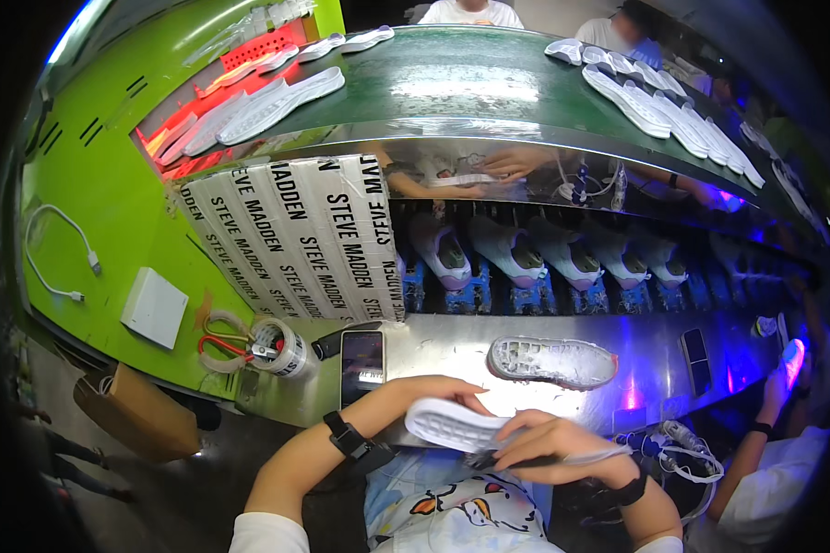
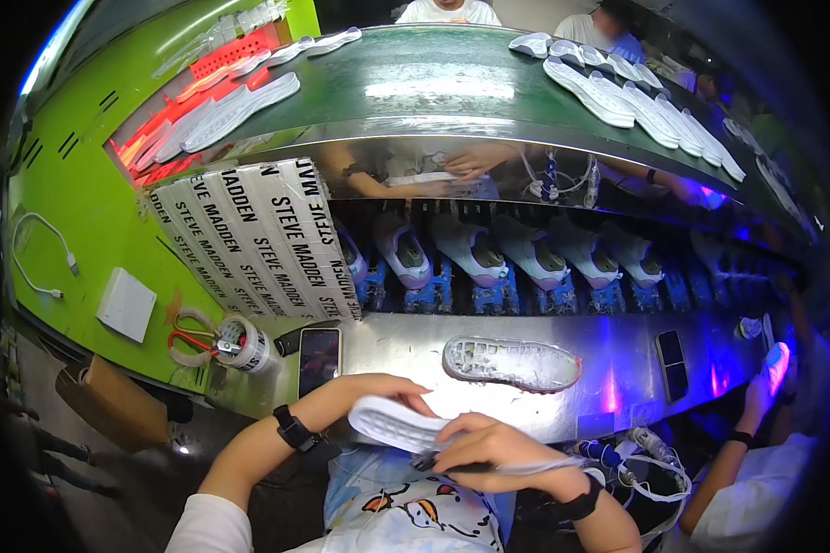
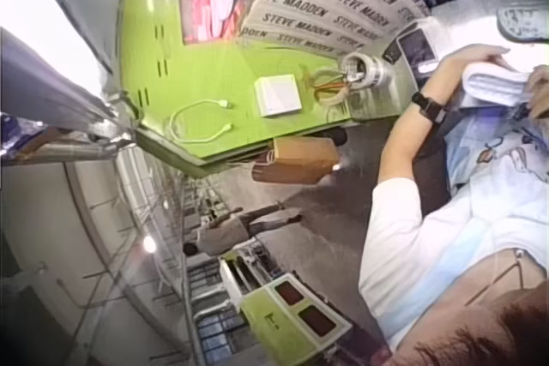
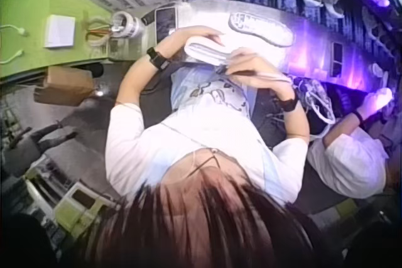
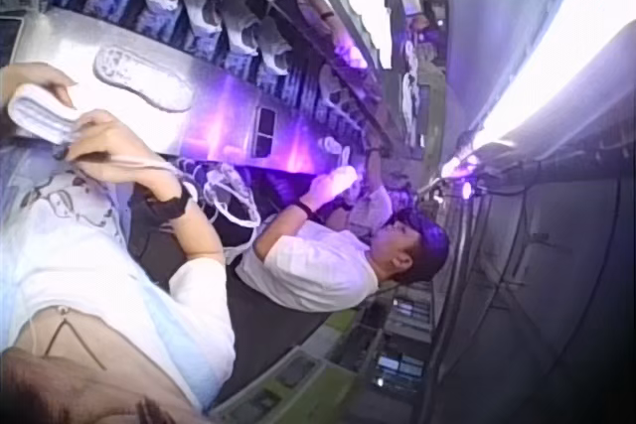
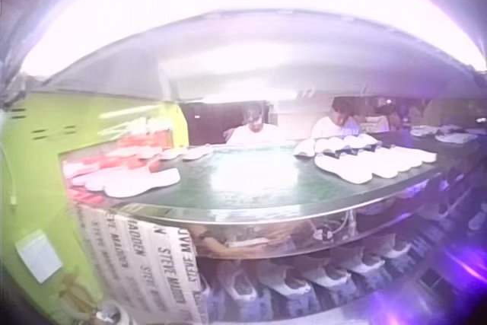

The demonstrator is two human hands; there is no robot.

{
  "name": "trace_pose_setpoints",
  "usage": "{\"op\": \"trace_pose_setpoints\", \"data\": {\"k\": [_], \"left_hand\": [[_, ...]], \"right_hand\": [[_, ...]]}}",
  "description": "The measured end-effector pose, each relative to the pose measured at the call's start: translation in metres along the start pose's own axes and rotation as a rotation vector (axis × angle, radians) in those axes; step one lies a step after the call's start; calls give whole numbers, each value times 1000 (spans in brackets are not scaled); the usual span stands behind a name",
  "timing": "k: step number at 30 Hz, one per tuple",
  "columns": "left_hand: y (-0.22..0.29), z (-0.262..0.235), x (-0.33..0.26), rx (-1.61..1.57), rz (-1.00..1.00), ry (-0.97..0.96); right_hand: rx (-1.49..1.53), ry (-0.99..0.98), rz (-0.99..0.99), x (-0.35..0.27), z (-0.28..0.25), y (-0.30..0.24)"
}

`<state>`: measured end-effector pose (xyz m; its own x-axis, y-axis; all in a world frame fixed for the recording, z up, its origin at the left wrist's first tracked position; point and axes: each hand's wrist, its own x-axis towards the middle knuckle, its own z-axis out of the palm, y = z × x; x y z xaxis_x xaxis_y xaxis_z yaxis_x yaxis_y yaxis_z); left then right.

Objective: The person uses a small brush to scrub the soles of white shoes on a factory assembly line. They repeatedly pick up shoes from a conveyor belt, scrub the bottom surface, and place them back on the belt.

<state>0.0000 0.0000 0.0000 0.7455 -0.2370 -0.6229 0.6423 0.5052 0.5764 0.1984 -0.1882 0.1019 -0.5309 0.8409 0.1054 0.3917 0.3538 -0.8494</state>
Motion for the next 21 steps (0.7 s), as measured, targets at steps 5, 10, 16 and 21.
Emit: {"op": "trace_pose_setpoints", "data": {"k": [5,10,16,21], "left_hand": [[-46,47,38,-1099,832,-396],[-48,78,44,-941,1056,-409],[-36,72,47,-1246,1034,-386],[-24,69,37,-1122,1059,-276]], "right_hand": [[376,632,265,-2,3,-12],[470,911,342,30,23,-10],[203,585,150,32,64,-13],[214,503,76,30,58,-12]]}}
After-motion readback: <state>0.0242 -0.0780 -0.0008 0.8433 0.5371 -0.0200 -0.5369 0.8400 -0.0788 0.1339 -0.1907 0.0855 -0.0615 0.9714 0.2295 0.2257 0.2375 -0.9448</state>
